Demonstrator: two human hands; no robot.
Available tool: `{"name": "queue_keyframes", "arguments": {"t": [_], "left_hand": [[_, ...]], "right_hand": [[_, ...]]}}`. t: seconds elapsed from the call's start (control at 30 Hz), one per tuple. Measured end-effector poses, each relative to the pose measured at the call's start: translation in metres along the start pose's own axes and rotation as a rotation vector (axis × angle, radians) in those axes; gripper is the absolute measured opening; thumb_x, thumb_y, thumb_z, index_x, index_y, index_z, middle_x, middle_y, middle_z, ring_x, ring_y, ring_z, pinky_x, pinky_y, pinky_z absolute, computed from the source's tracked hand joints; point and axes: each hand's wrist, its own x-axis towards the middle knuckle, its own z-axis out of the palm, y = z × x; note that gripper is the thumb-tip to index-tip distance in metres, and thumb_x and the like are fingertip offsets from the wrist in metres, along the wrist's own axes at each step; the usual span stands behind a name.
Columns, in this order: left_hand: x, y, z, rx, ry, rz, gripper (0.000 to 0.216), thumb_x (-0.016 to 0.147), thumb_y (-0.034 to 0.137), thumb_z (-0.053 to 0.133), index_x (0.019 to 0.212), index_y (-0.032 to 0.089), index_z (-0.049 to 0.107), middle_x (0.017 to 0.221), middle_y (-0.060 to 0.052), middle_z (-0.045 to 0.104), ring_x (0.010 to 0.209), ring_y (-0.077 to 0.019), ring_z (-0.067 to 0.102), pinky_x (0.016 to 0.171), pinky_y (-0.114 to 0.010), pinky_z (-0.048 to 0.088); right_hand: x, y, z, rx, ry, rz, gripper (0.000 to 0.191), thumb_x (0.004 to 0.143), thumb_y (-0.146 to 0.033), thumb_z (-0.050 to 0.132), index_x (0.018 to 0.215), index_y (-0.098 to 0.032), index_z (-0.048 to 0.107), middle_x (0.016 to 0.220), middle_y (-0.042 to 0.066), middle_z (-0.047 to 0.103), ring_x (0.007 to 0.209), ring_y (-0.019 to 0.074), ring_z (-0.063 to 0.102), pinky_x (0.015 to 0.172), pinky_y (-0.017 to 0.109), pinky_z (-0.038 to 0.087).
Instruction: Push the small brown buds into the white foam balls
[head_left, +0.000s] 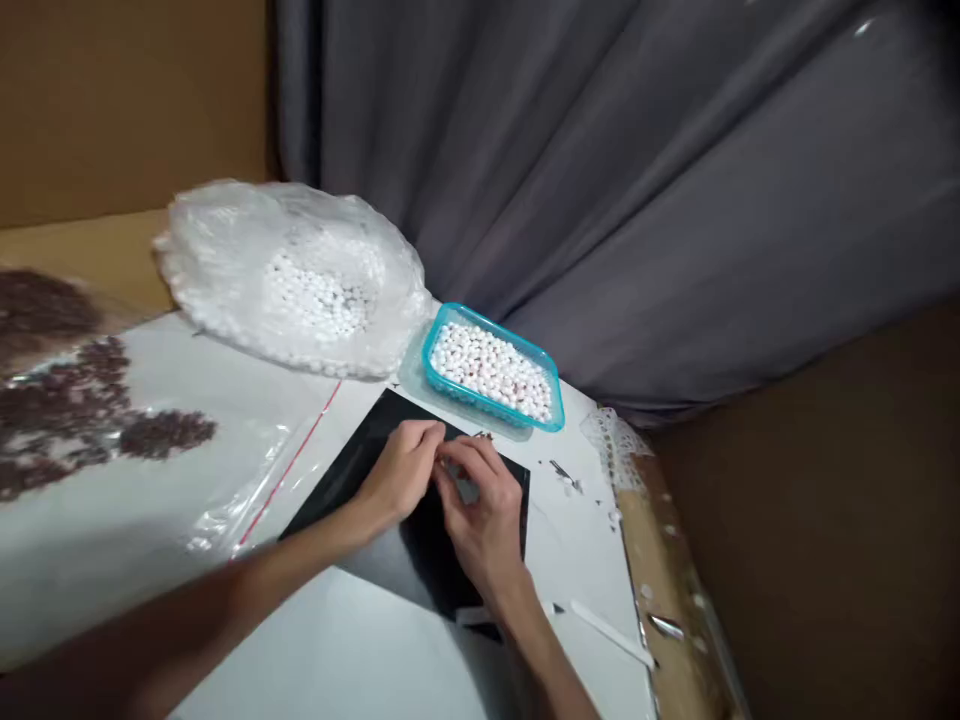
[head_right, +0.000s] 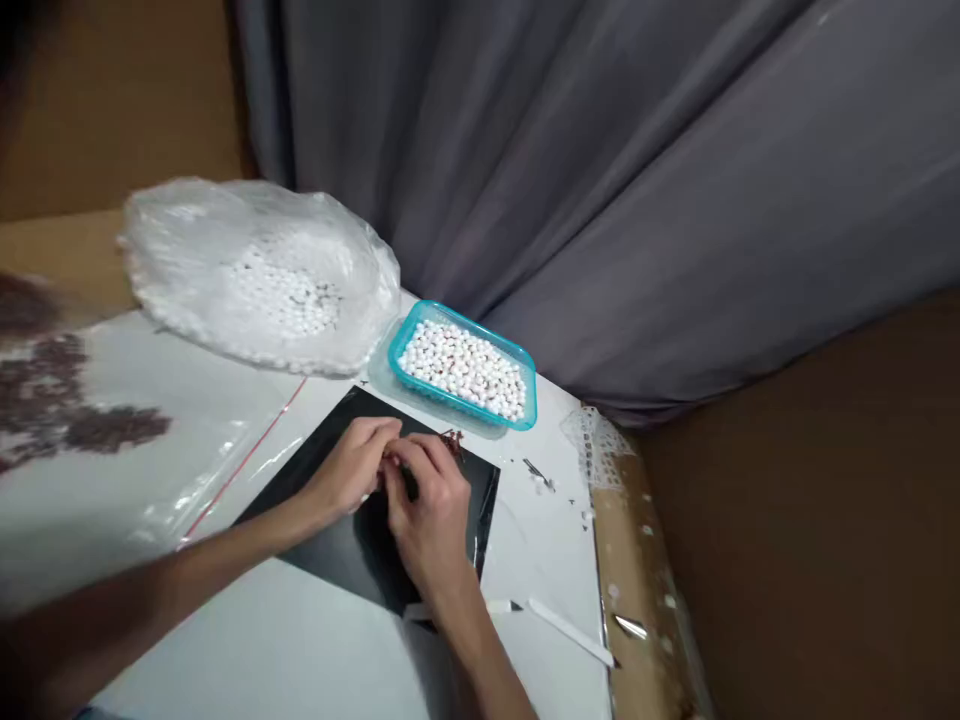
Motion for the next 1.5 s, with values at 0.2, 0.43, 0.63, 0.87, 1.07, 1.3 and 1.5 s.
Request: {"name": "queue_keyframes", "arguments": {"t": [0.2,0.43,0.63,0.87,1.07,1.3,1.5], "left_hand": [[-0.002,0.013,0.000,-0.117,-0.017,-0.205,0.032,0.092,0.051,0.056,0.078,0.022,0.054,0.052,0.006,0.041,0.039,-0.0114,0.040,0.036,-0.020,0.023],[-0.003,0.020,-0.005,-0.289,-0.159,-0.334,0.032,0.086,0.049,0.060,0.071,0.021,0.053,0.056,0.002,0.052,0.035,-0.0080,0.034,0.033,-0.017,0.016],[-0.005,0.024,-0.008,-0.363,-0.316,-0.383,0.024,0.080,0.042,0.057,0.068,0.021,0.054,0.058,0.001,0.051,0.037,-0.0080,0.030,0.029,-0.018,0.016],[-0.005,0.024,-0.007,-0.334,-0.316,-0.422,0.024,0.080,0.043,0.058,0.069,0.022,0.053,0.059,0.002,0.050,0.037,-0.0079,0.028,0.028,-0.018,0.017],[-0.006,0.021,-0.007,-0.376,-0.340,-0.450,0.024,0.079,0.042,0.060,0.070,0.021,0.054,0.060,0.002,0.049,0.038,-0.0076,0.028,0.027,-0.018,0.016],[-0.001,0.020,-0.011,-0.569,-0.399,-0.483,0.020,0.077,0.039,0.057,0.069,0.020,0.055,0.060,0.003,0.046,0.038,-0.0076,0.024,0.025,-0.019,0.019],[-0.001,0.020,-0.011,-0.584,-0.406,-0.516,0.019,0.076,0.036,0.058,0.069,0.019,0.055,0.061,0.003,0.045,0.038,-0.0066,0.024,0.026,-0.017,0.019]], "right_hand": [[0.008,0.007,0.000,-0.027,-0.045,-0.091,0.020,0.100,-0.016,0.064,0.113,-0.024,0.076,0.118,0.009,0.074,0.108,0.0238,0.071,0.097,0.039,0.059],[0.049,0.034,-0.028,0.269,0.150,0.155,0.015,0.092,-0.033,0.078,0.102,-0.020,0.079,0.100,0.008,0.079,0.088,0.0245,0.077,0.077,0.037,0.066],[0.086,0.064,-0.044,0.603,0.240,0.269,0.034,0.086,-0.039,0.085,0.112,-0.020,0.075,0.096,0.007,0.076,0.086,0.0259,0.078,0.070,0.037,0.066],[0.081,0.076,-0.027,0.798,0.210,0.361,0.028,0.088,-0.036,0.083,0.112,-0.021,0.078,0.097,0.006,0.076,0.093,0.0228,0.076,0.079,0.035,0.066],[0.091,0.096,-0.023,0.776,0.211,0.383,0.033,0.081,-0.035,0.090,0.108,-0.019,0.080,0.091,0.005,0.077,0.089,0.0222,0.077,0.094,0.044,0.065],[0.108,0.098,-0.020,0.434,0.251,0.206,0.030,0.090,-0.042,0.078,0.109,-0.017,0.077,0.095,0.008,0.077,0.085,0.0239,0.074,0.087,0.043,0.063],[0.109,0.089,-0.013,-0.038,0.308,-0.003,0.024,0.101,-0.037,0.060,0.107,-0.020,0.075,0.100,0.009,0.075,0.090,0.0249,0.068,0.087,0.040,0.054]]}}
